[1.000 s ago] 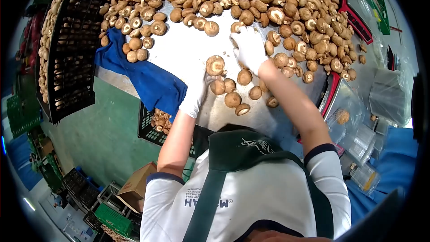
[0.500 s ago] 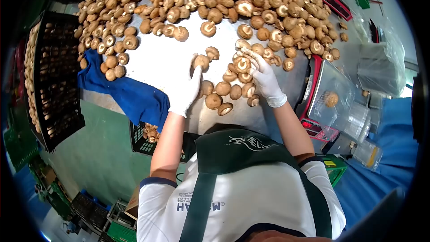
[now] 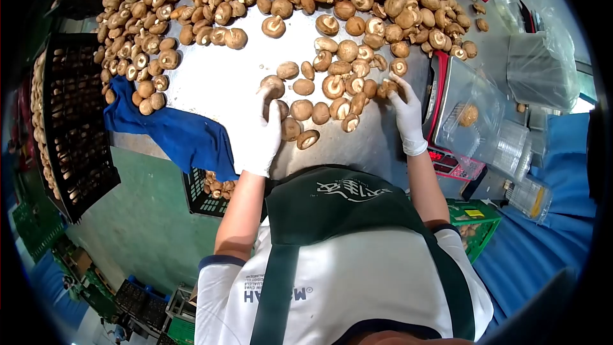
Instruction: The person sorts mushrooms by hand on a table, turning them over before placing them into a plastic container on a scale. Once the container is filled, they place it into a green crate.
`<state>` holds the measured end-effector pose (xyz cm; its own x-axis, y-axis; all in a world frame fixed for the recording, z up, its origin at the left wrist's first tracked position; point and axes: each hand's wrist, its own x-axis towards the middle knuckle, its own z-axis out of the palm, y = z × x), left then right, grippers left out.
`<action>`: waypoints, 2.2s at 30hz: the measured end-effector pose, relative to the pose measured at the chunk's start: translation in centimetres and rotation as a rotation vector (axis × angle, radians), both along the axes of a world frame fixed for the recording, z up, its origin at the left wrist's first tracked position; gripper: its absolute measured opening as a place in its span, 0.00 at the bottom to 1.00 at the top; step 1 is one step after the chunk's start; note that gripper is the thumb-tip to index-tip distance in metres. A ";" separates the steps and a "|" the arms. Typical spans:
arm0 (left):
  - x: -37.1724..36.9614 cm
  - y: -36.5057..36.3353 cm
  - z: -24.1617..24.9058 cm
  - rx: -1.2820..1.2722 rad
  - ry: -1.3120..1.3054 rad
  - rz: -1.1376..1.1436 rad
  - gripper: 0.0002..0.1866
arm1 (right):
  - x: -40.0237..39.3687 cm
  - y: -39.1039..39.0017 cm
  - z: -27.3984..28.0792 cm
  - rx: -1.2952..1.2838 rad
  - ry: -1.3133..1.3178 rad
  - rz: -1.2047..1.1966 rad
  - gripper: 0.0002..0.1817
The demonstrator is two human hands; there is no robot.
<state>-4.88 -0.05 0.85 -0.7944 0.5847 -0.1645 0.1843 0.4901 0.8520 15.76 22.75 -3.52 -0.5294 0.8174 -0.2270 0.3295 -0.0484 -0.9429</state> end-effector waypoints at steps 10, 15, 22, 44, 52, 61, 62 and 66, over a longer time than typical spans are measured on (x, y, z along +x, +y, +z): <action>4.0 1.3 0.6 0.525 -1.252 -0.047 0.18 | -9.7 -1.5 3.9 0.448 -0.094 0.432 0.17; 3.9 0.0 -0.9 0.469 -1.104 -0.011 0.14 | -15.8 2.7 0.0 0.805 -0.423 0.669 0.18; 3.0 1.1 -0.8 0.537 -1.235 0.114 0.16 | -14.1 2.6 3.8 0.225 0.048 0.457 0.17; 3.9 1.8 -1.1 0.604 -1.371 0.023 0.25 | -12.6 5.5 1.9 0.197 -0.040 0.412 0.24; 4.3 2.8 0.8 0.603 -1.389 -0.043 0.30 | -6.5 -2.1 6.0 0.434 0.105 0.398 0.19; 9.5 6.2 0.7 0.474 -1.096 -0.170 0.26 | 0.9 -9.7 8.3 0.562 -0.109 0.370 0.33; 10.3 8.0 2.7 0.436 -1.047 -0.240 0.25 | 2.0 -8.6 7.7 0.646 -0.089 0.327 0.35; 18.2 16.5 6.8 0.588 -0.653 -0.589 0.37 | 6.6 -5.1 11.2 0.339 0.184 -0.296 0.32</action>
<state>13.28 16.41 7.68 -0.2193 0.9754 -0.0234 -0.3209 -0.0494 0.9458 22.39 17.65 7.70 -0.2696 0.9506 0.1539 0.1747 0.2054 -0.9630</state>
